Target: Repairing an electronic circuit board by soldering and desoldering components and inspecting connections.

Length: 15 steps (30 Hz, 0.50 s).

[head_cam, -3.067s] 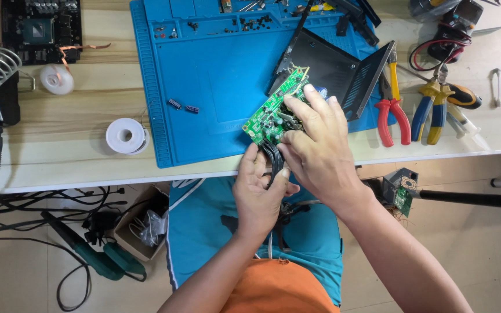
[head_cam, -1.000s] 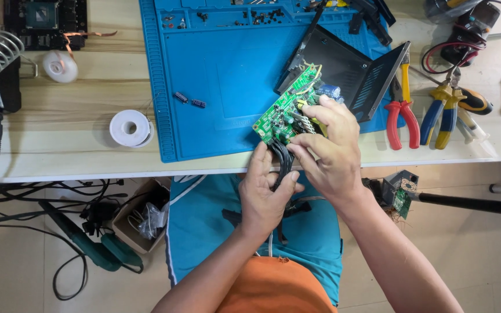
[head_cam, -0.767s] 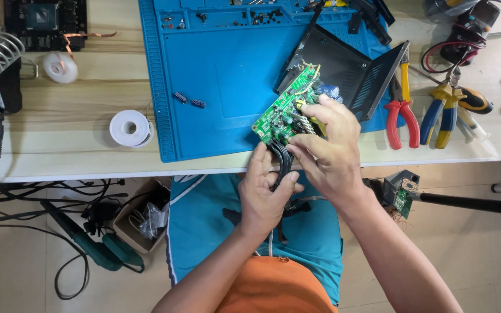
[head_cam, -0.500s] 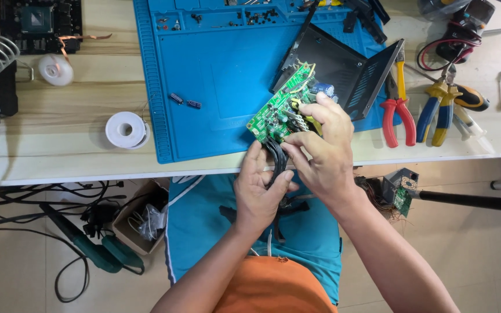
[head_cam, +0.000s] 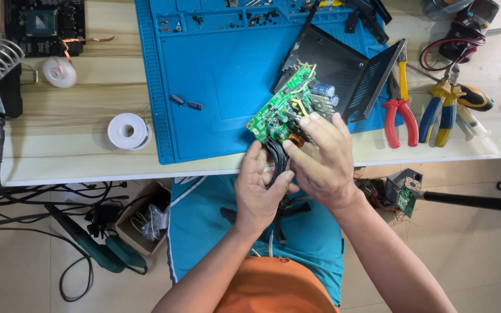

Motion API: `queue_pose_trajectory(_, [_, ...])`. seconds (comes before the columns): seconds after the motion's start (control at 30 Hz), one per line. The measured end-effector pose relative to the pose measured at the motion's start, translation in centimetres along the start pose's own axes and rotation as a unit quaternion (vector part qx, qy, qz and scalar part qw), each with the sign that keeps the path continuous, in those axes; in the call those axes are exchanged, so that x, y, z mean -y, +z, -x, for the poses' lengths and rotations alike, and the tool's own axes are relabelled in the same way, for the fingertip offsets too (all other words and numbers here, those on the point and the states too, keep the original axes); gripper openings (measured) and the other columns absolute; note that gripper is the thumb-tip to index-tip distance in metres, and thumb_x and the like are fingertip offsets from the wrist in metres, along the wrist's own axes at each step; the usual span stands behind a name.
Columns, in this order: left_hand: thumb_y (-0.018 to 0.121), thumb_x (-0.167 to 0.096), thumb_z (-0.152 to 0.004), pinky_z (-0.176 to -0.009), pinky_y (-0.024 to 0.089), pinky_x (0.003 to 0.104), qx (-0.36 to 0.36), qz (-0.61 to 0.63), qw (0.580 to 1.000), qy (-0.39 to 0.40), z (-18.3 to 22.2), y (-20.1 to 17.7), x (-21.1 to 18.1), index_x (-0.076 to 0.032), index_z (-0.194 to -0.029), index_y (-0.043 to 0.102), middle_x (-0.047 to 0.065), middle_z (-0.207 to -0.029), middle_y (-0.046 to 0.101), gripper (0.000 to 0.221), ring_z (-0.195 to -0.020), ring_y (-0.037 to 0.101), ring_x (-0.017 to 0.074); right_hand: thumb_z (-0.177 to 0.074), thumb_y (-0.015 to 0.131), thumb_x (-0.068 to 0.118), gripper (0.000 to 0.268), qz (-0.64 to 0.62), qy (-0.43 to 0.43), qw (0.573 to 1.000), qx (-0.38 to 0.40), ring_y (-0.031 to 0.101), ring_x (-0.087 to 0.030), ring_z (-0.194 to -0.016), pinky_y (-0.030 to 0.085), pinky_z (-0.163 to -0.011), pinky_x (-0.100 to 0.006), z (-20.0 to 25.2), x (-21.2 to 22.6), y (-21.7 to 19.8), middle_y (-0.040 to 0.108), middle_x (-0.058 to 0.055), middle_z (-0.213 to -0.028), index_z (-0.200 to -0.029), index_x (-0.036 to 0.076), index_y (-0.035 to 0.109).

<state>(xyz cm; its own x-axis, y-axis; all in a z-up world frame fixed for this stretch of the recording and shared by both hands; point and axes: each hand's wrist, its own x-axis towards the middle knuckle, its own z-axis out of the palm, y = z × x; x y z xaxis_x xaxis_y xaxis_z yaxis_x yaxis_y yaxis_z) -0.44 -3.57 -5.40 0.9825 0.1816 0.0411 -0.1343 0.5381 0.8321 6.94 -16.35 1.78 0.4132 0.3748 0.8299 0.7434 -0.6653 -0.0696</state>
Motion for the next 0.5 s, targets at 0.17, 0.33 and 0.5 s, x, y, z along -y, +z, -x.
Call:
queue_pose_trajectory(0.17, [0.08, 0.006, -0.095, -0.056, 0.074, 0.039, -0.009, 0.012, 1.0, -0.004, 0.1, -0.2, 0.2, 0.007, -0.171, 0.024, 0.047, -0.16, 0.047, 0.094, -0.065, 0.081, 0.0375, -0.103, 0.078, 0.012, 0.017, 0.038, -0.013, 0.999, 0.023, 0.079, -0.041, -0.123, 0.051, -0.12, -0.06, -0.2, 1.2, -0.6, 0.081, -0.017, -0.134, -0.114, 0.016, 0.09])
queue_pose_trajectory(0.33, [0.081, 0.005, -0.094, -0.055, 0.073, 0.038, -0.009, -0.01, 1.0, -0.002, 0.1, -0.3, 0.3, 0.007, -0.17, 0.026, 0.046, -0.162, 0.044, 0.093, -0.064, 0.08, 0.0361, -0.104, 0.075, 0.012, 0.019, 0.048, -0.015, 0.998, 0.03, 0.079, -0.04, -0.122, 0.053, -0.118, -0.058, -0.3, 1.4, -0.8, 0.081, -0.016, -0.133, -0.115, 0.014, 0.09])
queue_pose_trajectory(0.5, [0.08, 0.006, -0.095, -0.055, 0.072, 0.036, -0.011, -0.027, 1.0, -0.006, 0.1, -0.2, -0.5, 0.005, -0.17, 0.028, 0.043, -0.163, 0.045, 0.091, -0.064, 0.08, 0.0325, -0.105, 0.073, 0.013, 0.019, 0.049, -0.012, 0.997, 0.055, 0.077, -0.041, -0.124, 0.053, -0.117, -0.058, -0.7, 1.5, -1.3, 0.08, -0.016, -0.135, -0.117, 0.011, 0.088])
